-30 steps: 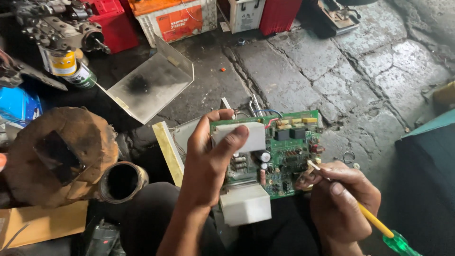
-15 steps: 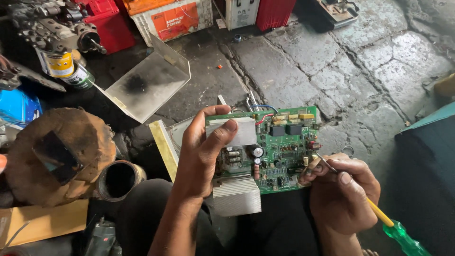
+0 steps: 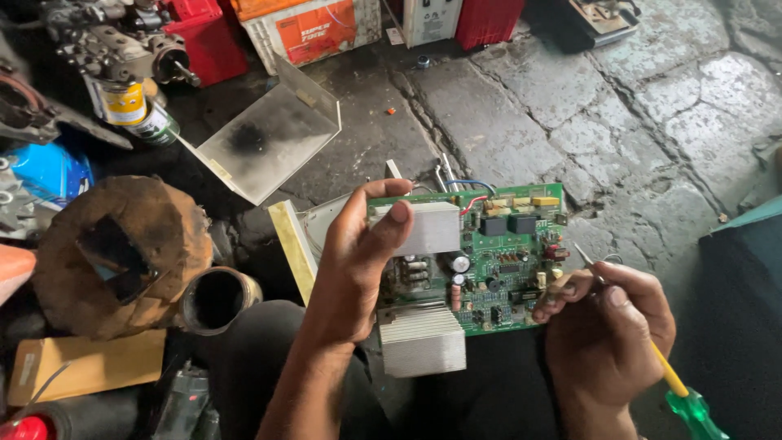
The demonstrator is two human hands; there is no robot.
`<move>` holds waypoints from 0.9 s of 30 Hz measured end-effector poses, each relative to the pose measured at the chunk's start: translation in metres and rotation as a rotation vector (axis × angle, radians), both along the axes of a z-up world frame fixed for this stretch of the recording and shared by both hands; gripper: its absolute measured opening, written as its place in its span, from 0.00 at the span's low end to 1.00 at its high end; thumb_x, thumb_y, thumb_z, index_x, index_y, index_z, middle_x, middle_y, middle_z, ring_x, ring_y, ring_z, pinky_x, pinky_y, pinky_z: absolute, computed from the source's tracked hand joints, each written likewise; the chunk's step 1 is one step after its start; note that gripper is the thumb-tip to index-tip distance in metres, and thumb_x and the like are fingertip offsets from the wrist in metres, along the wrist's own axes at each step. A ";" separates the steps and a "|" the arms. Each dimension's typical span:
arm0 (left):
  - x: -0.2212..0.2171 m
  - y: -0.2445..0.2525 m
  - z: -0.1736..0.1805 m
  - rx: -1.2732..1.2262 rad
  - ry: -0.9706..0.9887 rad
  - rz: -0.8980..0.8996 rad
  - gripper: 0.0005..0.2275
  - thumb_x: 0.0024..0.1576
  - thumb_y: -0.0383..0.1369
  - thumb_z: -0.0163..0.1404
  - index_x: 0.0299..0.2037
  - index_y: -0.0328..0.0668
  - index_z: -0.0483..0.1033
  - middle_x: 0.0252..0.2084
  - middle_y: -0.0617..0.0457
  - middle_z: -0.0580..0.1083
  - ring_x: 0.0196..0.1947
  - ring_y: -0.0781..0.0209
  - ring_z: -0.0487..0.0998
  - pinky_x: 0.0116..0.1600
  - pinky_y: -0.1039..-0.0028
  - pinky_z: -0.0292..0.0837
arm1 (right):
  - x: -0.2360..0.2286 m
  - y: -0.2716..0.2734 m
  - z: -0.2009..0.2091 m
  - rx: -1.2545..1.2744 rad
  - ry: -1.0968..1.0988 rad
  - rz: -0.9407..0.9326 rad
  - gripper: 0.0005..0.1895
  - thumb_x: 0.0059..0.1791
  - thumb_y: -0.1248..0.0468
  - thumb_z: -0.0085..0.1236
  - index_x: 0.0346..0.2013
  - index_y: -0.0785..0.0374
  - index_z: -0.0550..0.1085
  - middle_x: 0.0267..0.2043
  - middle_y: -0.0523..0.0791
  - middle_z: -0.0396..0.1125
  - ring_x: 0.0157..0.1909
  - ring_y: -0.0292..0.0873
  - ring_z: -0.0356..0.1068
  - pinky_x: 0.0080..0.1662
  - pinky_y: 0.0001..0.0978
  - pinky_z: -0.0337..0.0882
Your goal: Inspecting and probing a printed circuit board with a screwdriver in a workshop.
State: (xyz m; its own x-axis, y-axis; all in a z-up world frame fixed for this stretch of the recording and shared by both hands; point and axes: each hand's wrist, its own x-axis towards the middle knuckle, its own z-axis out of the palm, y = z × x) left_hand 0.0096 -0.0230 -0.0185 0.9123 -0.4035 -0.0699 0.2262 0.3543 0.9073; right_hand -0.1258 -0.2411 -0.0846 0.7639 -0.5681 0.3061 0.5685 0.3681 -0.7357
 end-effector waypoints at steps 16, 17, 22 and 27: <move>0.008 0.009 -0.003 -0.139 0.208 0.011 0.21 0.57 0.48 0.54 0.48 0.36 0.75 0.41 0.53 0.76 0.41 0.66 0.76 0.46 0.72 0.73 | 0.029 -0.011 0.023 0.029 0.240 -0.224 0.17 0.61 0.59 0.41 0.57 0.70 0.68 0.49 0.57 0.73 0.52 0.56 0.75 0.55 0.49 0.75; 0.008 0.011 -0.003 -0.166 0.237 0.013 0.21 0.57 0.48 0.54 0.49 0.36 0.75 0.40 0.52 0.75 0.39 0.64 0.76 0.44 0.71 0.74 | 0.030 -0.010 0.024 0.032 0.276 -0.214 0.18 0.60 0.60 0.43 0.57 0.71 0.68 0.51 0.58 0.72 0.53 0.57 0.75 0.54 0.48 0.74; 0.006 0.015 0.005 -0.222 0.281 0.046 0.23 0.56 0.48 0.54 0.52 0.37 0.73 0.42 0.50 0.76 0.39 0.61 0.78 0.43 0.65 0.78 | 0.024 -0.011 0.020 0.015 0.337 -0.177 0.18 0.57 0.65 0.48 0.58 0.74 0.69 0.55 0.63 0.69 0.54 0.59 0.72 0.57 0.51 0.72; 0.004 0.022 0.008 -0.404 0.338 -0.080 0.26 0.57 0.51 0.57 0.51 0.34 0.71 0.39 0.42 0.75 0.34 0.47 0.79 0.36 0.46 0.79 | 0.014 -0.003 0.013 -0.294 0.028 -0.100 0.19 0.56 0.68 0.49 0.59 0.77 0.68 0.63 0.65 0.65 0.64 0.62 0.69 0.71 0.51 0.68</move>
State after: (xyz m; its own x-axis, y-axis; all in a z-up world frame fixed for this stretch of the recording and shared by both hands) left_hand 0.0135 -0.0014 -0.0110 0.8308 -0.5269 -0.1792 0.5233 0.6298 0.5741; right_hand -0.1121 -0.2444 -0.0715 0.7188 -0.5312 0.4485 0.5696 0.0801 -0.8180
